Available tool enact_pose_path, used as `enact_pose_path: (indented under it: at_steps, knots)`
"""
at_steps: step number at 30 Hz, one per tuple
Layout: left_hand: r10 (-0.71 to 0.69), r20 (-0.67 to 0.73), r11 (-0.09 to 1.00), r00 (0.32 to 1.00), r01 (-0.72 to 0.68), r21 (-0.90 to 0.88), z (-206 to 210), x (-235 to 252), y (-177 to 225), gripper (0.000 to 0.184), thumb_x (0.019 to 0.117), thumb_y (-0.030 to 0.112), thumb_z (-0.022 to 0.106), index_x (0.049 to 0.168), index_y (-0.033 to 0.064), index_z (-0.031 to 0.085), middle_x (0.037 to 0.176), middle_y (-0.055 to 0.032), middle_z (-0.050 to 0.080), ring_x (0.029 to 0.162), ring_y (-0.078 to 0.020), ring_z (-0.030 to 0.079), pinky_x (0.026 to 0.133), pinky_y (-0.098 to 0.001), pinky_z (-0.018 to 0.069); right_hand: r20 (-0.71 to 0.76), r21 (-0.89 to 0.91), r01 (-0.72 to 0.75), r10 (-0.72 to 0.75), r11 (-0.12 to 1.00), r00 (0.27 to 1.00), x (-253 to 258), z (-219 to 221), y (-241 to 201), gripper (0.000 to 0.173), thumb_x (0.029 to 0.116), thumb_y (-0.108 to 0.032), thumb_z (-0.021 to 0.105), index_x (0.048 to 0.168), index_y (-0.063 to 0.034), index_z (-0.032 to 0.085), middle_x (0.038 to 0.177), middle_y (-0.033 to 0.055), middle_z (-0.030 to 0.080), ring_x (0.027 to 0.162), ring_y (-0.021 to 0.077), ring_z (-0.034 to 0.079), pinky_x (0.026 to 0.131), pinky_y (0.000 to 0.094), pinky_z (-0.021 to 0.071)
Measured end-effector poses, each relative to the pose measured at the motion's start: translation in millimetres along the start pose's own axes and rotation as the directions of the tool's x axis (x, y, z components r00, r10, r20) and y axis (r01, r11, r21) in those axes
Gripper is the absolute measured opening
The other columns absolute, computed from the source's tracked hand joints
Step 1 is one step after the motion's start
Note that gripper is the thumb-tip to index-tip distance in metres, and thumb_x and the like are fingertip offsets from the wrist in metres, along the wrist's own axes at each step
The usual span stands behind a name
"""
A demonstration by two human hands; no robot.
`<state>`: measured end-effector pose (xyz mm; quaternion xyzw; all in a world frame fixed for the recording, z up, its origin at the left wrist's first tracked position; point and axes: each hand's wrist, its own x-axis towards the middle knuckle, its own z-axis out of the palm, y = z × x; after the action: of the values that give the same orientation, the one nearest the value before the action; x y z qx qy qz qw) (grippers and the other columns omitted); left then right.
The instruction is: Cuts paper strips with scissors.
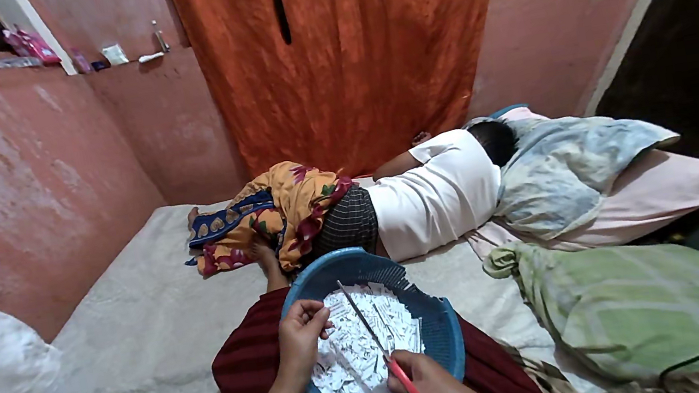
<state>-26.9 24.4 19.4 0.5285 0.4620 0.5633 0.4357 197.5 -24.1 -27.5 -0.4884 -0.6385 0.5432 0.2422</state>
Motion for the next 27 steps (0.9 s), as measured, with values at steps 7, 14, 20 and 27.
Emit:
enact_pose_path:
  at_steps: [7,14,20,27]
  knots:
    - [-0.055,0.041,0.997,0.998,0.052,0.054,2.2,-1.8,3.1,0.011,0.0943,-0.001,0.067,0.103,-0.0039,0.062,0.082,-0.0048,0.069,0.068,-0.0114,0.069,0.066,-0.0279,0.0610,0.073,-0.130,-0.038,0.048,0.991,0.996,3.9,0.0,-0.8,0.049,0.0931,-0.046,0.067,0.110,-0.0007,0.060,0.084,0.0090,0.060,0.075,0.0199,0.060,0.073,0.0425,0.0515]
    - [-0.069,0.032,0.998,0.997,0.068,0.018,2.6,-2.2,4.6,0.008,0.0947,-0.004,0.065,0.102,-0.0038,0.061,0.081,-0.0046,0.069,0.068,-0.0126,0.071,0.067,-0.0284,0.0624,-0.006,-0.086,0.019,-0.020,0.996,1.000,-0.6,0.2,-1.3,0.036,0.1011,-0.035,0.060,0.103,0.0013,0.062,0.081,0.0093,0.062,0.070,0.0179,0.062,0.070,0.0386,0.0539]
    - [-0.068,0.013,0.998,0.998,0.068,-0.012,3.9,-2.5,3.5,0.009,0.0947,-0.005,0.064,0.103,-0.0048,0.061,0.082,-0.0058,0.070,0.069,-0.0133,0.072,0.069,-0.0294,0.0632,0.065,-0.118,-0.030,0.038,0.993,0.997,2.2,0.2,-0.2,0.050,0.0905,-0.047,0.068,0.109,-0.0022,0.059,0.083,0.0063,0.058,0.073,0.0171,0.058,0.071,0.0398,0.0503]
    - [-0.089,0.086,0.995,0.992,0.084,0.061,3.7,-3.7,2.7,0.009,0.0943,-0.002,0.067,0.102,-0.0035,0.062,0.081,-0.0060,0.071,0.068,-0.0138,0.072,0.066,-0.0293,0.0625,0.035,-0.150,-0.024,0.030,0.988,0.999,2.4,0.9,-0.9,0.045,0.0952,-0.044,0.067,0.106,-0.0005,0.062,0.084,0.0092,0.060,0.073,0.0195,0.060,0.072,0.0411,0.0513]
